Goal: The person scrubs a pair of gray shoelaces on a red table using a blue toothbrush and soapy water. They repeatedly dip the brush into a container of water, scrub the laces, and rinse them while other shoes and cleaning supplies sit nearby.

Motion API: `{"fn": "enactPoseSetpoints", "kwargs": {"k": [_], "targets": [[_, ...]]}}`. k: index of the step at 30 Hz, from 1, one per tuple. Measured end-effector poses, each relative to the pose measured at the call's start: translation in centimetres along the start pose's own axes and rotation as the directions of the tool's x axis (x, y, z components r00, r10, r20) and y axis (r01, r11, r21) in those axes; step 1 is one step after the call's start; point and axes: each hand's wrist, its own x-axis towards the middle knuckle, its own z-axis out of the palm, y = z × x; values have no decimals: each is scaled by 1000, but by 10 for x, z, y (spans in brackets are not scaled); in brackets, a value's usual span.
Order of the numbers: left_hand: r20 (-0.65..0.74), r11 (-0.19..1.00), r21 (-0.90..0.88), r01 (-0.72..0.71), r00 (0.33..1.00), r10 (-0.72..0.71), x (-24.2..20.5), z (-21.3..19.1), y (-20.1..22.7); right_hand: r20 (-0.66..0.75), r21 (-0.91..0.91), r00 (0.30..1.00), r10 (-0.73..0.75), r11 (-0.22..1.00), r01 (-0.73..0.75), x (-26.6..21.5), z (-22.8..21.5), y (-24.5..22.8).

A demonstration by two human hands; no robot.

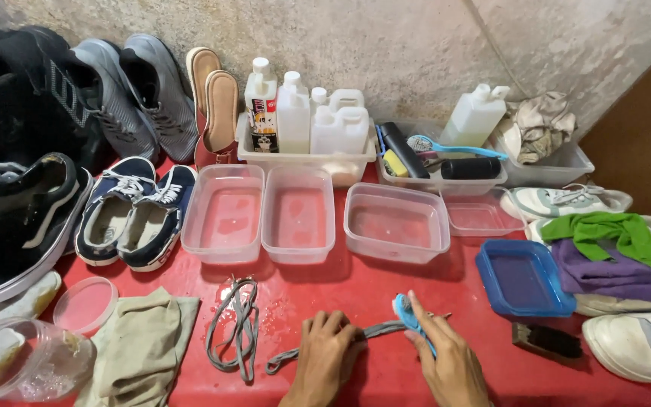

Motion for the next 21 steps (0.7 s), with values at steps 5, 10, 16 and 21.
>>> {"fn": "enactPoseSetpoints", "kwargs": {"k": [5,10,16,21], "targets": [[-51,1000,-13,-23,998,23,1,3,-4,132,-95,991,18,995,-6,3,29,11],[-64,995,-101,17,998,-23,0,2,2,263,-294,962,73,956,8,-4,36,-5],[-54,986,-162,31,998,-40,1,0,3,177,-385,945,274,903,-189,16,9,-2],[-62,997,-74,29,998,-33,-1,5,2,191,-407,973,131,912,-42,-10,49,-9]]}}
